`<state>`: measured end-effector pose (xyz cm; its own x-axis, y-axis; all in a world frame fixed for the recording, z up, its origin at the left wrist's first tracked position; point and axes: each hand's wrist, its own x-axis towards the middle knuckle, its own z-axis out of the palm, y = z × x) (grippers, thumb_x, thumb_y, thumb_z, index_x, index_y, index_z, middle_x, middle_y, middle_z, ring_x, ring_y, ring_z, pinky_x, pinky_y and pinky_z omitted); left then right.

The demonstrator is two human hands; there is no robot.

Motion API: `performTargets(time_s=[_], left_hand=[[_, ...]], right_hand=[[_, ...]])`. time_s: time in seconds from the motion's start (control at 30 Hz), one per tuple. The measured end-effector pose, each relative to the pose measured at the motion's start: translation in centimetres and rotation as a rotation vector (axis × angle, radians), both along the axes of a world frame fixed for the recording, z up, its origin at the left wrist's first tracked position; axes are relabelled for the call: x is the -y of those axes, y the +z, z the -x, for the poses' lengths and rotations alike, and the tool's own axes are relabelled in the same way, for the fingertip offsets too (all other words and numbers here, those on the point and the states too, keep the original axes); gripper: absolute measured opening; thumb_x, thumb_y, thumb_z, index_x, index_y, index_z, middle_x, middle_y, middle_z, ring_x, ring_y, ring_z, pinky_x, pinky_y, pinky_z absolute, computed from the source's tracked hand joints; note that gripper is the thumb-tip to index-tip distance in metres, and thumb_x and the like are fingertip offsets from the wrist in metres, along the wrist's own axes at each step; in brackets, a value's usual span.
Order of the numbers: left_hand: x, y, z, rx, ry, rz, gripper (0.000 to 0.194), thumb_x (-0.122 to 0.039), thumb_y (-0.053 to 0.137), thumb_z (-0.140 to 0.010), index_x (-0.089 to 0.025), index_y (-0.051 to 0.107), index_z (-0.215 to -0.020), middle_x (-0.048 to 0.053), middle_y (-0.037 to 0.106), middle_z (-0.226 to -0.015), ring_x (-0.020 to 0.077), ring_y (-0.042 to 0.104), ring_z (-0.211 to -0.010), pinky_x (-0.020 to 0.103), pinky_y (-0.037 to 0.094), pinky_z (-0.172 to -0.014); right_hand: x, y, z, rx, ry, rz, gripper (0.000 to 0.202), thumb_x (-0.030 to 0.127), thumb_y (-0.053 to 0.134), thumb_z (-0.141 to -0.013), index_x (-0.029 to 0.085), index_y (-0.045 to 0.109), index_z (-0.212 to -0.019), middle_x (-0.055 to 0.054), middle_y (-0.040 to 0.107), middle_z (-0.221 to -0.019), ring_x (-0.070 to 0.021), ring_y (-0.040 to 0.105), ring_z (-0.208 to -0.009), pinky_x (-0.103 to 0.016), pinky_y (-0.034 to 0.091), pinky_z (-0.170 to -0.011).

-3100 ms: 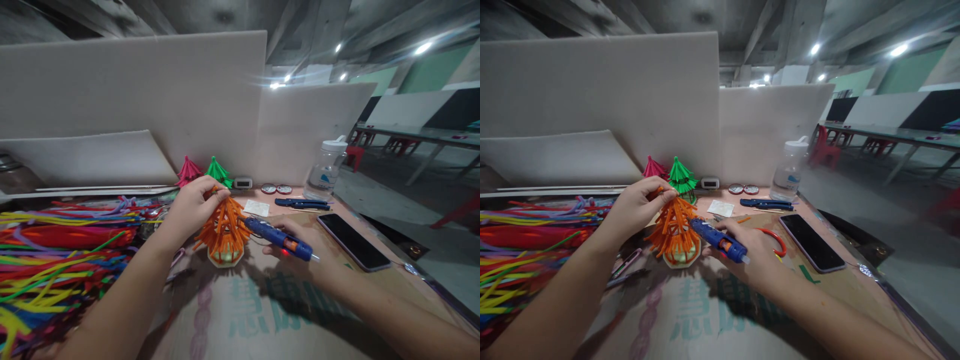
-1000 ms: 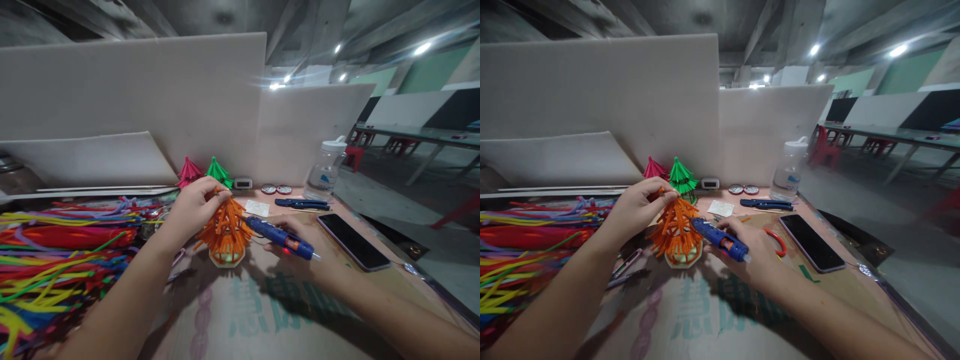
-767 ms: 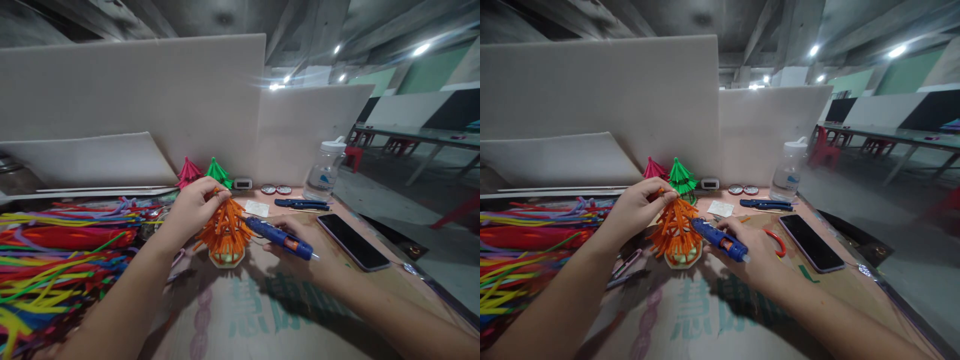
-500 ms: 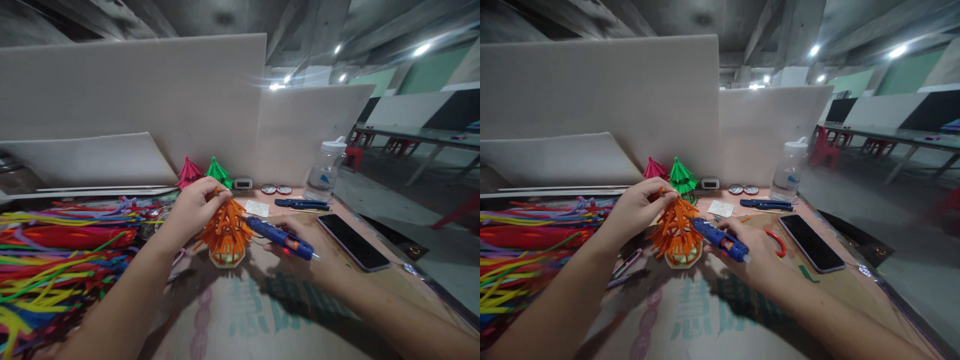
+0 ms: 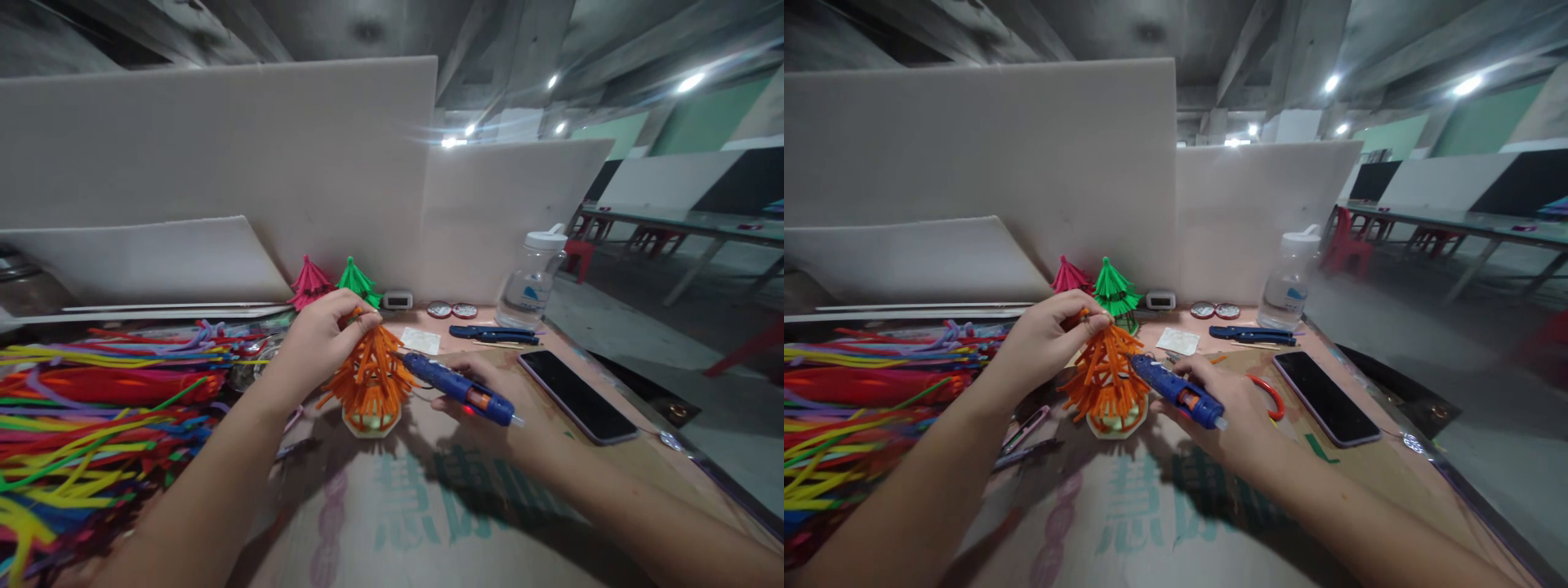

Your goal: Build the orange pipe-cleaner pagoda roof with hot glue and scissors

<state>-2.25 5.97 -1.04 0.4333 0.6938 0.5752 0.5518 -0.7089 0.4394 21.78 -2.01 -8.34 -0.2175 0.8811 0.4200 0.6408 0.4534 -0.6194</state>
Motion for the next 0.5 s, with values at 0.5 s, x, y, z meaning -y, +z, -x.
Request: performTargets(time_s=[0.5], left_hand=[[0.03,-0.12,-0.15,0.042,-0.025,0.031,0.021,-0.031,0.057,-0.091,-0.017,0.066,-0.078,0.004,0.067,-0.085,0.0177,0.062,-0.081,0.028,0.046,-0.075]], right_hand=[[-0.10,0.36,0.09,-0.250,0.062,-0.021,0.026,0.042,0.068,-0.085,0.022,0.056,-0.096,-0.002,0.067,-0.079,-0.0160,0.060,-0.065,-0.026,0.047,-0.060]])
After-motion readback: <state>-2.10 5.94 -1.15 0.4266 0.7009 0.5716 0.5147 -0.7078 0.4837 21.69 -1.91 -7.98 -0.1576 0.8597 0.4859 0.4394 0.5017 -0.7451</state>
